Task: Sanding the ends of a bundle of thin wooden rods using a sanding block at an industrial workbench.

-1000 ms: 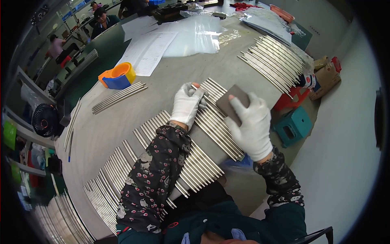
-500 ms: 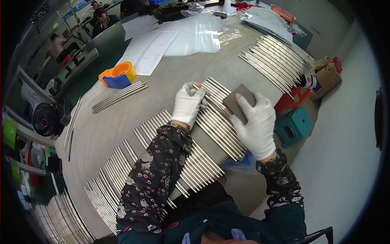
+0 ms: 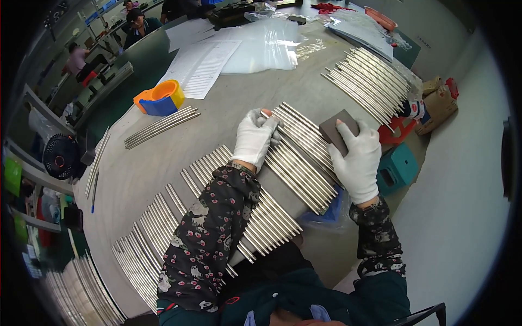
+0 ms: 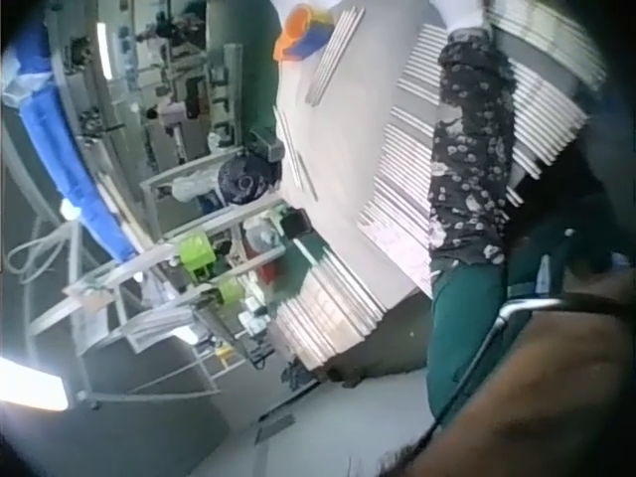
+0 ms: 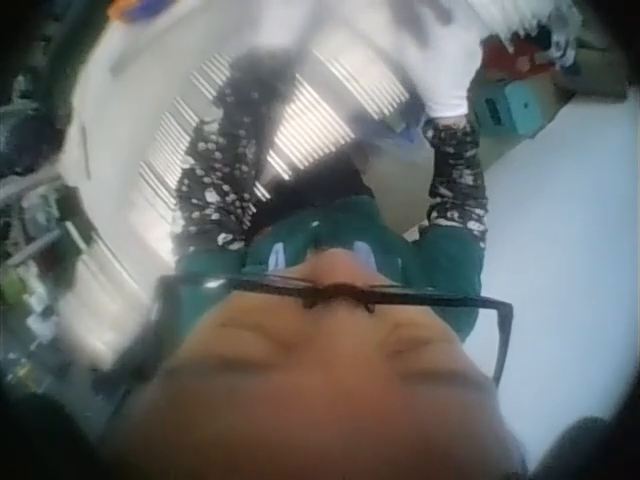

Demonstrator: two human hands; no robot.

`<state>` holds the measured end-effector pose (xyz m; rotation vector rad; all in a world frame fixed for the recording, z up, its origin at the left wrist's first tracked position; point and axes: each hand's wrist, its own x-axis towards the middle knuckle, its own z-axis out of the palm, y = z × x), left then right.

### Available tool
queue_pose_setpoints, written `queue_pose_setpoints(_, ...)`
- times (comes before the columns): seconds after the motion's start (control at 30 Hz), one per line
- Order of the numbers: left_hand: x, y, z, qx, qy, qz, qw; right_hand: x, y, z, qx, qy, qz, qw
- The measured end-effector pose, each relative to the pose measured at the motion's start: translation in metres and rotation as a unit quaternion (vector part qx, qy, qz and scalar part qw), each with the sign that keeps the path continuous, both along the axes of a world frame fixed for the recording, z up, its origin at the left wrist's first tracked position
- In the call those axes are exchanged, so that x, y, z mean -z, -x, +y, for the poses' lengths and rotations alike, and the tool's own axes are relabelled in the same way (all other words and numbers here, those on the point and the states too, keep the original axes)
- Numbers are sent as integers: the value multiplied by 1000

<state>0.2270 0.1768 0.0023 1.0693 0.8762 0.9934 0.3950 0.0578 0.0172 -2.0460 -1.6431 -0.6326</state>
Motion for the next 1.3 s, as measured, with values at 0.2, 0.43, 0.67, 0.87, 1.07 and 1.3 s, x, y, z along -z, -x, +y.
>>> queue_pose_setpoints(0.2, -3, 3, 2, 14, -16, 2, 1000, 2, -6, -12, -34, -45, 59, 997)
queue_pose_setpoints(0.43, 1, 2, 3, 7, -17, -5, 1000, -2, 16, -18, -130, 9, 45, 990)
queue_pose_setpoints(0.67, 2, -1, 3, -12, -18, 17, 1000, 2, 19, -27, -206, 24, 53, 977)
queue_pose_setpoints(0.87, 4, 0, 2, 0, -11, 21, 1000, -11, 20, -30, -215, -14, 47, 975)
queue_pose_setpoints(1.07, -2, 0, 2, -15, -8, 21, 1000, -1, -6, -18, -14, 4, 43, 999)
queue_pose_setpoints(1.3, -3, -3, 1, -15, -12, 9, 1000, -1, -7, -20, -62, -32, 32, 997)
